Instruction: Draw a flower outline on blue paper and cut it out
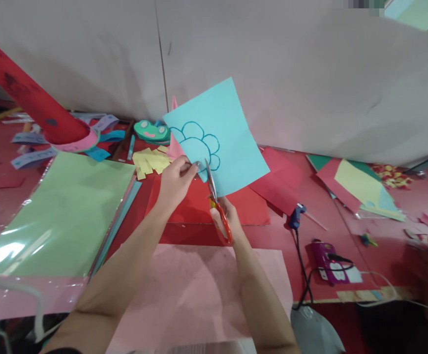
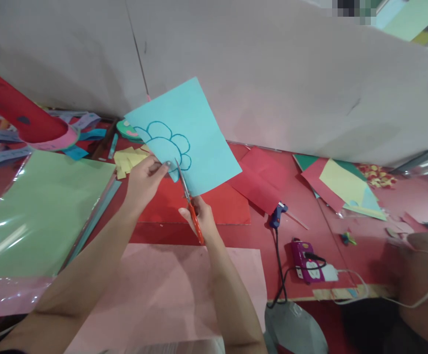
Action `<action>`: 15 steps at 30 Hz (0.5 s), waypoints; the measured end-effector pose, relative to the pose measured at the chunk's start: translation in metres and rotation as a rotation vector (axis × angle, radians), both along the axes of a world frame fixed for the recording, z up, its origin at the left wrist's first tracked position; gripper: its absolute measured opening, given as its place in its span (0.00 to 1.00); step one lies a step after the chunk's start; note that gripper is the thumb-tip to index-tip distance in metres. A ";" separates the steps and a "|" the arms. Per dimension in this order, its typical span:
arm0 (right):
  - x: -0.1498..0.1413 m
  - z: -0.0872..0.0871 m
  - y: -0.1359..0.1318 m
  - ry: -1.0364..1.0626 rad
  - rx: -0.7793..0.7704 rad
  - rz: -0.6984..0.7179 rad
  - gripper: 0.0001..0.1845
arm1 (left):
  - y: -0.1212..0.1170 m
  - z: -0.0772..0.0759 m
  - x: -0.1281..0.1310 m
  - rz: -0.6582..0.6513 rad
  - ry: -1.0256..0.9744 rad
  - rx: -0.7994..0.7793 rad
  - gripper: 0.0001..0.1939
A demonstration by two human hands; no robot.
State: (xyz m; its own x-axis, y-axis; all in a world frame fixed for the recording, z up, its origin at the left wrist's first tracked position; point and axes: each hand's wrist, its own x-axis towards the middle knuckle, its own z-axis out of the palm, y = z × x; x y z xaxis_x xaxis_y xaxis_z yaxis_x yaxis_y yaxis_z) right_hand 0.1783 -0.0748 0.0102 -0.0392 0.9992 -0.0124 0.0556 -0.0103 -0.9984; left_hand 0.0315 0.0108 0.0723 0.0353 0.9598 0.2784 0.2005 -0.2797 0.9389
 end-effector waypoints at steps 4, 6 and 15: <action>0.000 -0.001 0.000 0.021 0.035 0.039 0.33 | 0.002 -0.002 -0.001 -0.044 -0.005 -0.009 0.14; 0.000 -0.002 0.000 0.026 0.043 0.038 0.33 | 0.002 -0.003 0.000 -0.061 0.000 -0.012 0.14; -0.004 0.000 0.000 0.062 0.016 -0.011 0.32 | 0.000 -0.001 0.002 -0.084 0.026 -0.044 0.07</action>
